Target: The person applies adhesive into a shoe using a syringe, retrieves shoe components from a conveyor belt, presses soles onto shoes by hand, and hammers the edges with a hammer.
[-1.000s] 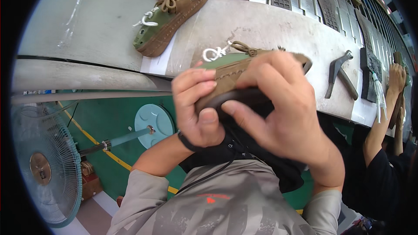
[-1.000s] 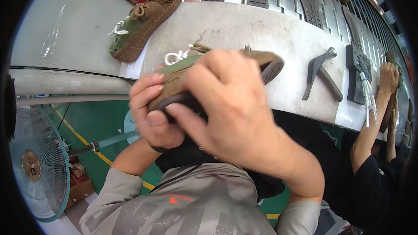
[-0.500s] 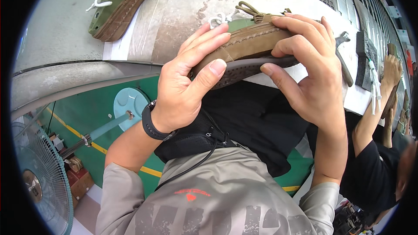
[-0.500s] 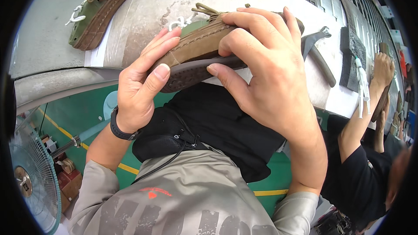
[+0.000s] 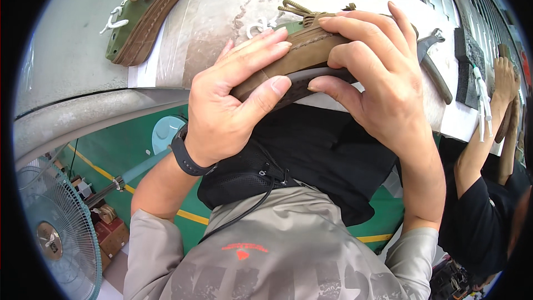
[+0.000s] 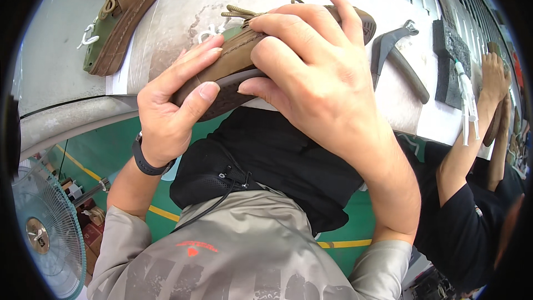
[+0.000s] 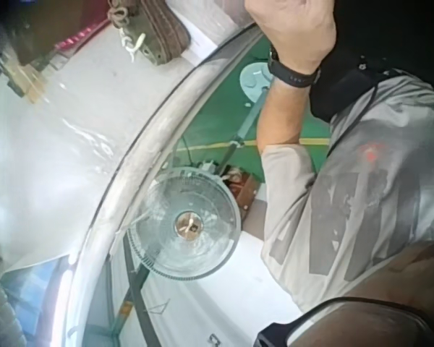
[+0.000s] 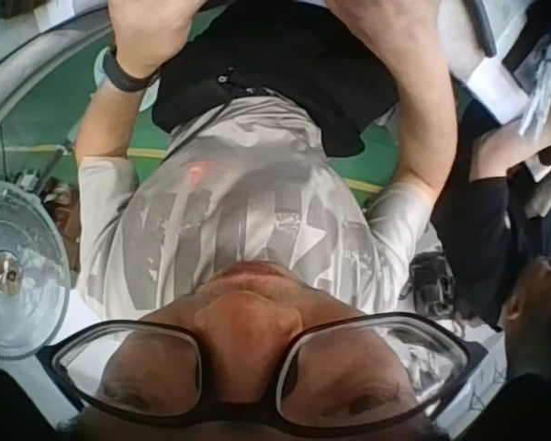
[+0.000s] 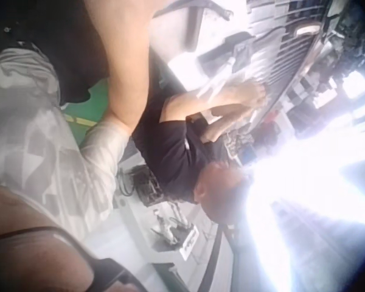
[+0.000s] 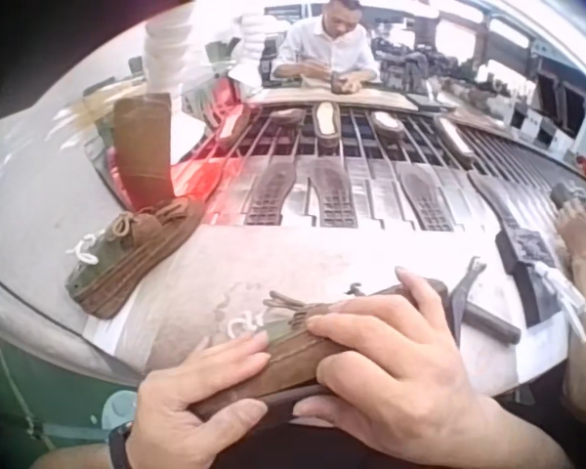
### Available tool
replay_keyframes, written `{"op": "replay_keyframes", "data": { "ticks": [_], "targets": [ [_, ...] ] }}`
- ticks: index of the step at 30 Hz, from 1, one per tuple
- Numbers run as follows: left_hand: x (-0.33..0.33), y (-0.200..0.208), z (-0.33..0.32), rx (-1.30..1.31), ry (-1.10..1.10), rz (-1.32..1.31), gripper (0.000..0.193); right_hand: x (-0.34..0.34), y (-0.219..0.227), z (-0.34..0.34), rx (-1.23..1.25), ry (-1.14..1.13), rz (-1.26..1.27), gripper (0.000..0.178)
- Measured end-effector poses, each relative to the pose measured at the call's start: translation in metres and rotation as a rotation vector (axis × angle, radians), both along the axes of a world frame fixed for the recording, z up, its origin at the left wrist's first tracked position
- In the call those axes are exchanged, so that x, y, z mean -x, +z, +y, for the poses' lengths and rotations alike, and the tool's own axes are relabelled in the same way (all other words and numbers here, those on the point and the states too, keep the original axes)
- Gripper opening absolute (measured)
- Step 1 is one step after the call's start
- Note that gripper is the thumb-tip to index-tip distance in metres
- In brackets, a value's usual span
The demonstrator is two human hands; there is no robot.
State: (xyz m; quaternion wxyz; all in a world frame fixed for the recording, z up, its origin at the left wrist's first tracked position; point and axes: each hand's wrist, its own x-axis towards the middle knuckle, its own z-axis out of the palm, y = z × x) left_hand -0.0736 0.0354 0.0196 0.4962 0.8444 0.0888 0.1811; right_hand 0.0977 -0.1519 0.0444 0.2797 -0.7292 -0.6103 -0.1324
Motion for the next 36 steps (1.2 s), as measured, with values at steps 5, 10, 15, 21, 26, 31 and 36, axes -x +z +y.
{"op": "replay_keyframes", "data": {
  "ticks": [5,10,15,21,26,31,36],
  "targets": [
    [-0.003,0.001,-0.004,-0.173,0.01,-0.067,0.038,-0.005,-0.007,0.001,-0.066,0.054,-0.055,0.038],
    [-0.01,0.006,-0.012,-0.379,0.036,-0.118,0.035,-0.014,-0.007,0.001,-0.099,0.083,-0.019,0.039],
    [-0.018,0.026,-0.019,-0.533,-0.004,-0.075,0.037,-0.042,0.009,-0.019,-0.013,0.209,0.107,0.041],
    [-0.03,0.021,-0.027,-0.653,0.008,-0.159,0.04,-0.037,-0.001,-0.016,-0.092,0.181,0.139,0.034],
    [-0.033,0.023,-0.029,-0.641,0.035,-0.18,0.036,-0.037,-0.004,-0.016,-0.113,0.168,0.147,0.033],
    [-0.035,0.033,-0.027,-0.598,0.038,-0.045,0.038,-0.035,-0.003,-0.013,-0.093,0.116,0.176,0.036],
    [-0.083,0.036,0.025,-0.442,-0.415,-0.005,0.083,-0.046,-0.016,-0.025,-0.161,-0.142,0.357,0.047]
  ]
}}
